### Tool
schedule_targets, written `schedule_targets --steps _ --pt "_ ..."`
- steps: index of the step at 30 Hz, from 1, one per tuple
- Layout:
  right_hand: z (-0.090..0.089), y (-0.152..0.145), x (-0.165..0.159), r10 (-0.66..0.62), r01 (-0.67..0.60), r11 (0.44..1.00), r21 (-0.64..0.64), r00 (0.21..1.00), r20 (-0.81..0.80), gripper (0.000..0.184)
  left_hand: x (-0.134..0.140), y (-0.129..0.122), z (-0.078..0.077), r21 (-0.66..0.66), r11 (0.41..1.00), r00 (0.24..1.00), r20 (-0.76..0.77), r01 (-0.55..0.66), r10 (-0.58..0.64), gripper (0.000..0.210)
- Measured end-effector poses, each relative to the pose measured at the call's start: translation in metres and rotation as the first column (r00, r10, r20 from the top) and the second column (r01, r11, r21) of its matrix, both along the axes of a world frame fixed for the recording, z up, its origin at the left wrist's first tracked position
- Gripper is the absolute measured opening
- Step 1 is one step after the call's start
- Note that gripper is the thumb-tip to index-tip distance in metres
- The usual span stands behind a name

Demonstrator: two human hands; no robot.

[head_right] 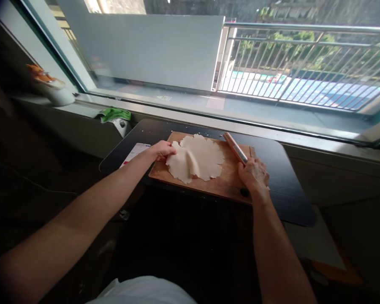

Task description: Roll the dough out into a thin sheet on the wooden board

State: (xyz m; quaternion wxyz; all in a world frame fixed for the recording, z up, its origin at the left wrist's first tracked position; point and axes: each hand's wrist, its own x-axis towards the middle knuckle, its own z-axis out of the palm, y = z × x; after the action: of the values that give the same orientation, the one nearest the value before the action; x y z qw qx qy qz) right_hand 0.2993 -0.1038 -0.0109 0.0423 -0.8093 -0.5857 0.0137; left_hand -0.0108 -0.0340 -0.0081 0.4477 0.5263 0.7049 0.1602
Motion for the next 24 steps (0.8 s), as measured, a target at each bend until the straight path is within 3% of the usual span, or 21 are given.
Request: schedule_targets --steps 2,5,10,13,17,20,24 --pt "-0.001 0.001 0.001 0.009 -0.009 1.000 -0.001 1.000 0.001 0.056 -0.006 -0.008 0.001 0.020 1.000 1.000 -0.026 -0.006 0.007 0.032" --pt "-0.002 0.002 0.003 0.021 -0.021 1.000 0.007 1.000 0.005 0.055 -0.010 0.001 0.007 0.097 0.994 0.985 -0.170 0.048 -0.031 0.034" --pt "-0.003 0.003 0.006 0.032 -0.032 0.999 0.002 0.999 0.043 0.051 0.007 0.038 0.012 0.250 0.925 0.835 -0.538 0.288 -0.114 0.043" --pt "-0.003 0.002 0.006 0.032 -0.031 0.999 -0.020 0.998 0.058 0.049 0.021 0.045 -0.002 0.273 0.854 0.790 -0.570 0.442 -0.227 0.048" --pt "-0.003 0.000 0.005 0.032 -0.029 0.999 -0.038 0.996 0.083 0.047 0.025 0.039 -0.023 0.173 0.758 0.657 -0.639 0.629 -0.400 0.067" --pt "-0.004 -0.001 0.003 0.025 -0.022 0.999 -0.034 0.995 0.094 0.047 0.023 0.036 -0.029 0.146 0.744 0.607 -0.688 0.652 -0.396 0.074" --pt "-0.005 -0.001 0.005 0.026 -0.025 1.000 -0.005 0.993 0.111 0.046 0.020 0.035 -0.030 0.174 0.721 0.600 -0.698 0.671 -0.390 0.076"
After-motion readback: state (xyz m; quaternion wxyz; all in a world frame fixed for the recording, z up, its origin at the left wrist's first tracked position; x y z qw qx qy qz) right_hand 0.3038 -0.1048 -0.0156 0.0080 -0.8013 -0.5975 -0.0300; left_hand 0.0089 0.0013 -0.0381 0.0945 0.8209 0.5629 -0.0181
